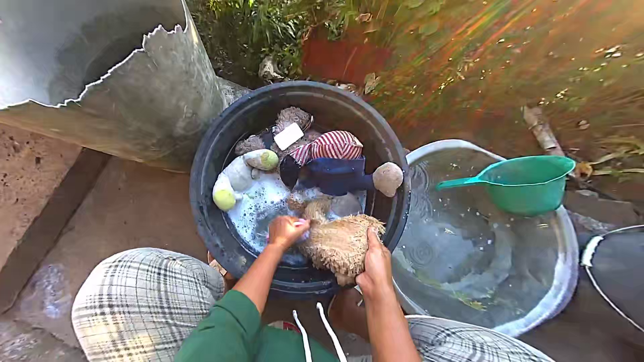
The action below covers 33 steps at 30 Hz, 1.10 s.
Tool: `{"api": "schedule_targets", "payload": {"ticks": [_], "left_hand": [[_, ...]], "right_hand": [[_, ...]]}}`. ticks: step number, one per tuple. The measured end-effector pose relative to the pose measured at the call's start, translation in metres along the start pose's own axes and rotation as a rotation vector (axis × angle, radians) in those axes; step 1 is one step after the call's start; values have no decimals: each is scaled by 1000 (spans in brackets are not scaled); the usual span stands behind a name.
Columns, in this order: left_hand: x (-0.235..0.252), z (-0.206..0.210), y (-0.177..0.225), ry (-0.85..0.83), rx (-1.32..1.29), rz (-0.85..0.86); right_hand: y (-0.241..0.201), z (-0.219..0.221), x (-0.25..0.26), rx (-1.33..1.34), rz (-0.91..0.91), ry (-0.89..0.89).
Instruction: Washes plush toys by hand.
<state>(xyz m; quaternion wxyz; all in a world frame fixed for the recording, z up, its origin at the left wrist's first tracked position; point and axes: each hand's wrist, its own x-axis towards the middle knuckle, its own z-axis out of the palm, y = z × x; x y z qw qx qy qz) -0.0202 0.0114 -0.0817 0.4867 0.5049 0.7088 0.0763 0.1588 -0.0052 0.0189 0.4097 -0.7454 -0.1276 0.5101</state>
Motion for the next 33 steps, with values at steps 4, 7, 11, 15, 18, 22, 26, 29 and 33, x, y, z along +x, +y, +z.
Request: {"api": "schedule_targets", "payload": {"ticks": [4,7,11,15,18,22,26,29,33], "left_hand": [[-51,-12,76,404,-382,624],[-90,-3,127,397,-534,1070],[-45,24,31,218,-114,447],[-33,2,21,307,-191,269],[-69,-2,95,455,-501,866],[-53,22,57,206,-192,599],[-12,9,15,87,-93,134],[-51,9,81,375,-391,671],[-53,22,79,260,-261,702]], "right_hand": [[1,0,3,236,142,14],[-17,1,-11,239,52,-46],[-13,-2,-2,192,146,34],[-4,-4,6,209,138,21],[-1,-4,6,190,94,35],[-8,-3,2,89,11,50],[-6,-5,7,65,32,14],[-2,-7,7,23,-28,-12],[-4,-10,5,-83,-133,-61]]}}
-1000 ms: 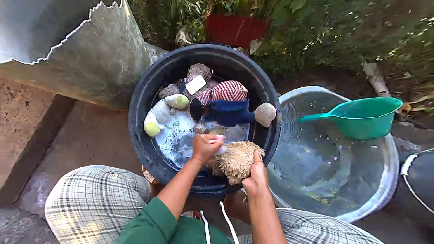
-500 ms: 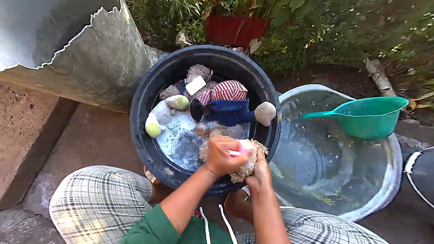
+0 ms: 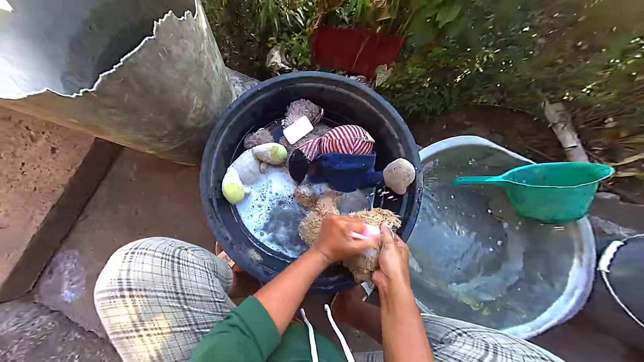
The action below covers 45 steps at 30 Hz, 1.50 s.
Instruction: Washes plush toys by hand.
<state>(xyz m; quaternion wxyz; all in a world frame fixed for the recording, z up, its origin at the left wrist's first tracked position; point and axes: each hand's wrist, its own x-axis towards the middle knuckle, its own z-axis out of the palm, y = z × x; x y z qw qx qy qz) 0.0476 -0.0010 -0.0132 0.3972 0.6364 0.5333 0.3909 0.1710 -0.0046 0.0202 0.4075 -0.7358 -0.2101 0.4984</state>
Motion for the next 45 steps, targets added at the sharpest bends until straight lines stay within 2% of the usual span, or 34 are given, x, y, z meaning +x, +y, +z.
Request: {"api": "schedule_targets", "payload": {"ticks": [2,3,5,8,11,14,18,25,27,30,32,35,37,39,41,42,45], "left_hand": [[0,-23,-51,-294,201,-522],[3,-31,-67,-356,268,-685],[0,-42,-79,-338,337,-838],[-2,-58,-79,-189,283,-861],[-8,-83,-83,-9,120,-855],[-12,-86,-97,0,85,-846],[-21,-70,-113,-144,26,-960],[-28,-57,-138,-10,-30,-1213],[-26,-58,-143,87,-123,-1150],[-25,-60,-131,288,-247,-883],[-18,-60,-98,411,-281,-671],[-1,-56,-25,520,-311,-297],[7,-49,24,484,-411,-105],[5,-34,53,405,-470,46],[-3,-12,47,291,-355,74],[-7,-5,30,223,-229,19],[-5,-10,-27,-47,102,-312]], "right_hand": [[-6,2,-4,-66,40,-6],[-7,2,-5,-104,22,-36],[-4,0,-10,-233,-65,-164],[-7,-12,-15,-544,-157,-388],[-19,-27,-27,-1053,-216,-570],[-41,-34,-37,-1410,-195,-696],[-45,-28,-32,-1450,-175,-700],[-19,-27,-8,-1086,-35,-668],[-18,-27,-10,-1009,-21,-638],[-14,-23,-10,-929,23,-608],[-14,-22,-7,-928,43,-622],[-16,-22,-4,-971,36,-678],[-17,-22,-3,-985,5,-713],[-15,-23,-1,-999,-49,-741],[-10,-27,1,-1030,-113,-754],[-9,-27,1,-1053,-121,-762],[-13,-18,-2,-1101,-44,-809]]}}
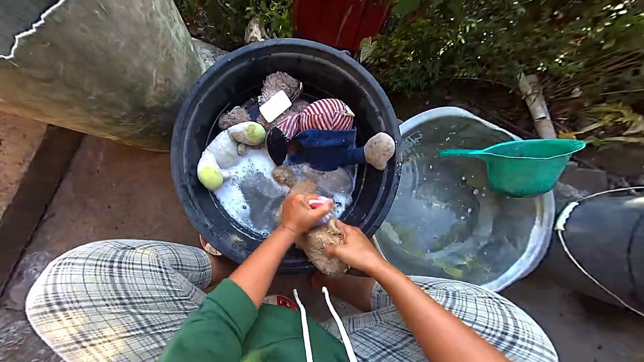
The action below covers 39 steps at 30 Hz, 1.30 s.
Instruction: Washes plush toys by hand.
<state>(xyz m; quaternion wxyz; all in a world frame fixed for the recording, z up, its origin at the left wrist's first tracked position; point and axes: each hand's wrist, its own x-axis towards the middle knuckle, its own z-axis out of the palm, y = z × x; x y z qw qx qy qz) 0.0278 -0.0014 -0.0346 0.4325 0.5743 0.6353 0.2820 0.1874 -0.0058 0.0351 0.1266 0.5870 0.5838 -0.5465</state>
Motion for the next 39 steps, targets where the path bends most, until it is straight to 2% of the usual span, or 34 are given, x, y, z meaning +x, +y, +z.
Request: {"api": "schedule_targets", "payload": {"ticks": [1,3,5,7,9,10,11,13,14,15,16,19,22,26,39], "left_hand": [[8,-4,-7,-42,45,-61],[9,-17,-3,-26,48,-28],[2,-27,23,74,-109,179],[-10,-32,61,83,-348,410],[-17,-24,67,46,-350,533],[-19,-17,50,24,-233,499],[-19,-13,26,-20,-91,392],[-9,-21,-20,-173,120,32],[-4,-26,-35,-215,198,-93],[-2,-30,-42,-205,238,-147],[-3,-32,-39,-167,245,-133],[-3,-28,-16,2,145,126],[3,-23,-15,5,73,227],[2,-19,-30,-18,48,160],[2,-20,-28,-25,28,99]], "right_hand": [[-4,-1,2,-6,-1,-7],[-10,2,5,-11,-10,-8],[-9,1,4,-12,-36,7],[1,5,2,-20,-91,52],[9,10,-1,-31,-163,109],[9,11,-2,-31,-163,108],[4,9,-1,-31,-122,67],[-6,3,2,-61,-69,-23],[-8,1,2,-71,-68,-44],[-10,-1,3,-74,-72,-49],[-11,0,2,-75,-75,-49],[-11,0,1,-72,-60,-47],[-10,-1,0,-74,-55,-53],[-11,0,-1,-81,-67,-68],[-14,0,-5,-105,-74,-73]]}}
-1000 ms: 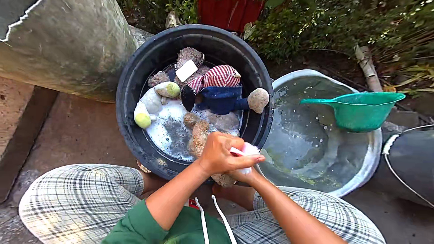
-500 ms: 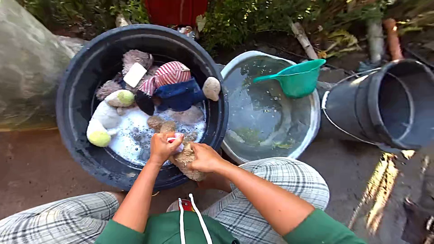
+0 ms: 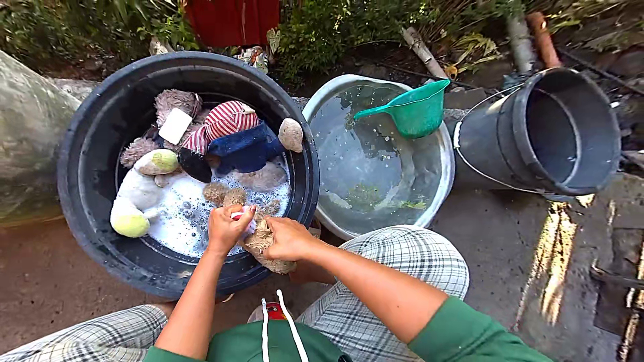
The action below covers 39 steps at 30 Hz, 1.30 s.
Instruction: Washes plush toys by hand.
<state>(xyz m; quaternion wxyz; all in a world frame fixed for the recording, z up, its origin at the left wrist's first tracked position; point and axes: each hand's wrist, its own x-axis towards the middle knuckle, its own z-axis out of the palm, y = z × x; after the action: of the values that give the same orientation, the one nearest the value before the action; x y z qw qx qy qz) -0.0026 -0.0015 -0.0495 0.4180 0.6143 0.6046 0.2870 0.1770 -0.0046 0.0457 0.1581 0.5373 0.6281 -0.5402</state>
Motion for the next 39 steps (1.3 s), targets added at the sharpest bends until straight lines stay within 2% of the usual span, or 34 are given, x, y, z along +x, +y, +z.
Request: {"api": "schedule_targets", "payload": {"ticks": [20,23,25,27,29,30,31,32,34,35,36,37,39], "left_hand": [[-1,-1,2,-7,27,18],[-3,-5,11,39,-47,8],[-4,-14,33,118,-314,83],[-7,-24,67,127,-600,253],[-13,-24,92,73,-645,424],[-17,-17,86,43,-572,455],[-20,-6,65,29,-409,414],[-23,2,33,7,-164,287],[-21,-3,-24,-147,207,-126],[-16,-7,-35,-160,246,-268],[-11,-11,-31,-109,221,-295],[-12,-15,-16,-27,147,-222],[-16,-15,32,118,-197,93]], "right_hand": [[-1,0,-2,-24,17,-1],[1,0,-1,-14,9,0],[3,-1,-1,8,-2,7],[5,-1,-2,59,-12,19],[9,0,-3,90,-41,39],[12,0,-2,89,-73,54],[15,0,-1,86,-90,59],[16,1,1,96,-83,49],[17,0,2,112,-47,24],[17,-3,2,116,-34,32],[16,-6,2,123,-21,41],[16,-4,1,139,-9,38],[18,0,1,151,-13,36]]}}
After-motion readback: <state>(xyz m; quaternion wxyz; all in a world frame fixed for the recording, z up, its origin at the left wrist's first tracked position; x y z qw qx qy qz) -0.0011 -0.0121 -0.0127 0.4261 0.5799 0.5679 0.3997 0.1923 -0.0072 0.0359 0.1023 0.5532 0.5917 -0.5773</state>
